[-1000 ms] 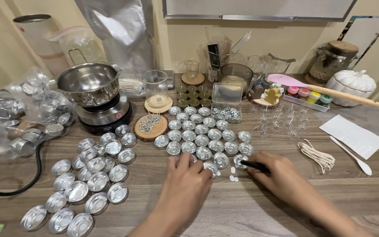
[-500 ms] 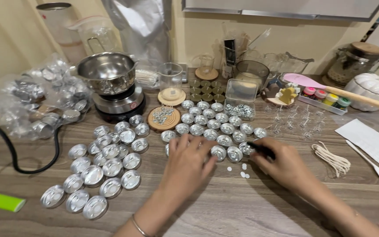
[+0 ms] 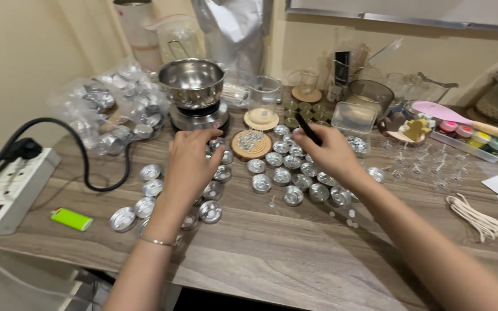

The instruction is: The recorder is placing metal wick tabs into small aluminum tealight candle cups on a workbench.

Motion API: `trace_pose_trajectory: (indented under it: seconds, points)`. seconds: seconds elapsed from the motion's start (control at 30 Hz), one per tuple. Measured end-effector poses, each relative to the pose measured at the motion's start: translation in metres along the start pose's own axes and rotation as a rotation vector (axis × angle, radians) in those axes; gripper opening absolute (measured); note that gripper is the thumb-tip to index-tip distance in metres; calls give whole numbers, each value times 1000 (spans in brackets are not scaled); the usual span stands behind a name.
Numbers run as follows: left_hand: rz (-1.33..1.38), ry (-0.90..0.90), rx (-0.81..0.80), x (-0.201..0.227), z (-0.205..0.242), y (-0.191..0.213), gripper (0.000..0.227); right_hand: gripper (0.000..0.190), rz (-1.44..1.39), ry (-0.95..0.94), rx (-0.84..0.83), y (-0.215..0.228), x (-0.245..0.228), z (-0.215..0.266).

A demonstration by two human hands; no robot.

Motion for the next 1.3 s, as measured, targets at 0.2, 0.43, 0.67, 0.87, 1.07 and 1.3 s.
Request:
trace_pose_trajectory:
  seconds: [0.2,0.43,0.67,0.87,1.07,1.3]
  points:
    - [-25,53,-97,-11,-4,-7,32,32,-139,-146,-35,-34,-8,-21]
    - [-4,61,-167,-12,-5,-18,29,31,67,-58,-86,-55,-11,-36]
    - [-85,84,-250,-17,-2,-40,31,32,116,-43,-46,-50,-10,-40]
    - [-163,109,-289,-19,0,-47,30,35,132,-8,-13,-45,-10,-39]
    - [-179,59,-216,-19,-2,-54,18,33,130,-54,-3,-39,-13,-33]
    - [-175,9,-193,-12,-8,-58,12,34,91,-43,88,-31,-11,-19]
Point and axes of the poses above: each hand's wrist, its own z-axis away from the middle knuckle, its own y-axis out of the back of the hand, x = y × z, the point moved 10 cm from there along -z, towards the middle knuckle, and after that the axes turned 1 degree about x, right-handed, at the moved point
